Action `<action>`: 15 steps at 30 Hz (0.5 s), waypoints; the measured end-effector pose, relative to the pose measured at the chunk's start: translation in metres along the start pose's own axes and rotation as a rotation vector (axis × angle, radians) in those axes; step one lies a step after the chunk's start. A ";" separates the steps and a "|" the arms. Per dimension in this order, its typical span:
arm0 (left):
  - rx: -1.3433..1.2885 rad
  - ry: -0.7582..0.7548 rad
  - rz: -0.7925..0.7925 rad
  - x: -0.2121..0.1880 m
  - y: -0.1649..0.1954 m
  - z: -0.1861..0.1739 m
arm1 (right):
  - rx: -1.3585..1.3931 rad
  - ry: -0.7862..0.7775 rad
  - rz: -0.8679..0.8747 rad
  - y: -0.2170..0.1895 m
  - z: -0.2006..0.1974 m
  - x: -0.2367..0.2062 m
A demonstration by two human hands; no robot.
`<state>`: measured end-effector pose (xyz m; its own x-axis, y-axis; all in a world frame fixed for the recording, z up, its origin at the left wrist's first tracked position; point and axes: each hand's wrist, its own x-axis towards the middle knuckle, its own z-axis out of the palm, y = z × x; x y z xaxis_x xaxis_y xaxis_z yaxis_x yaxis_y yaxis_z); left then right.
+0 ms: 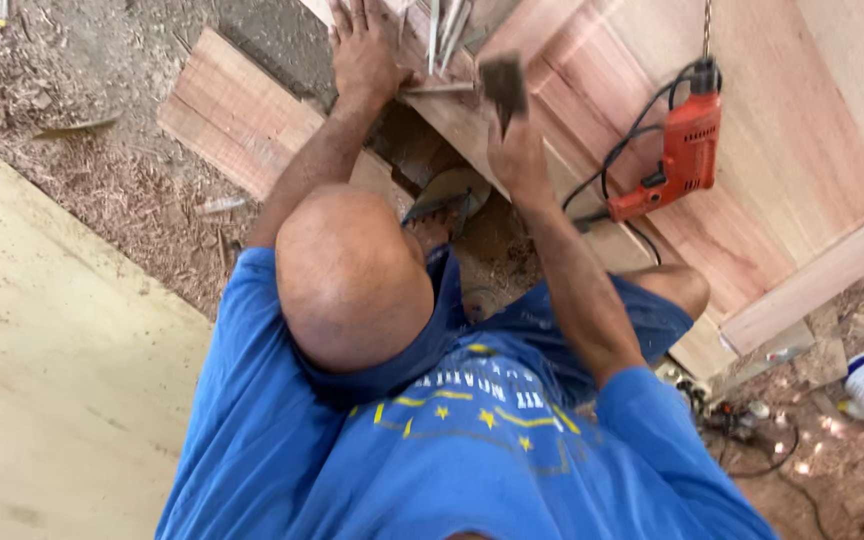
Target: The person sits on the floor with a wooden door panel and sands its frame and recessed panels using a red electric sander. He then uses a hammer and chisel on the panel edges, fits a small wood block, and tightens a clamp to hold the panel while working.
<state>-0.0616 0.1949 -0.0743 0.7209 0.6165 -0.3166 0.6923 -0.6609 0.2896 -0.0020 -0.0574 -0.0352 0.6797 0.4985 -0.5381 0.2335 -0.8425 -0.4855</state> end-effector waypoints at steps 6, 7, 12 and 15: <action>0.051 0.312 0.156 0.001 -0.003 0.007 | 0.744 0.465 -0.391 0.017 0.001 -0.040; 0.035 0.227 0.123 0.000 -0.004 0.010 | 0.796 0.513 -0.483 0.020 0.002 -0.049; -0.016 0.179 0.061 -0.004 -0.003 0.011 | 0.145 0.195 -0.194 0.004 0.003 -0.011; 0.036 0.291 0.144 -0.003 0.000 0.003 | 0.260 0.299 -0.373 0.008 -0.002 -0.009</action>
<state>-0.0638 0.1917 -0.0766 0.7936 0.6084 -0.0016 0.5847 -0.7619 0.2786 -0.0050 -0.0687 -0.0326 0.7610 0.6416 -0.0957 0.3424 -0.5225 -0.7808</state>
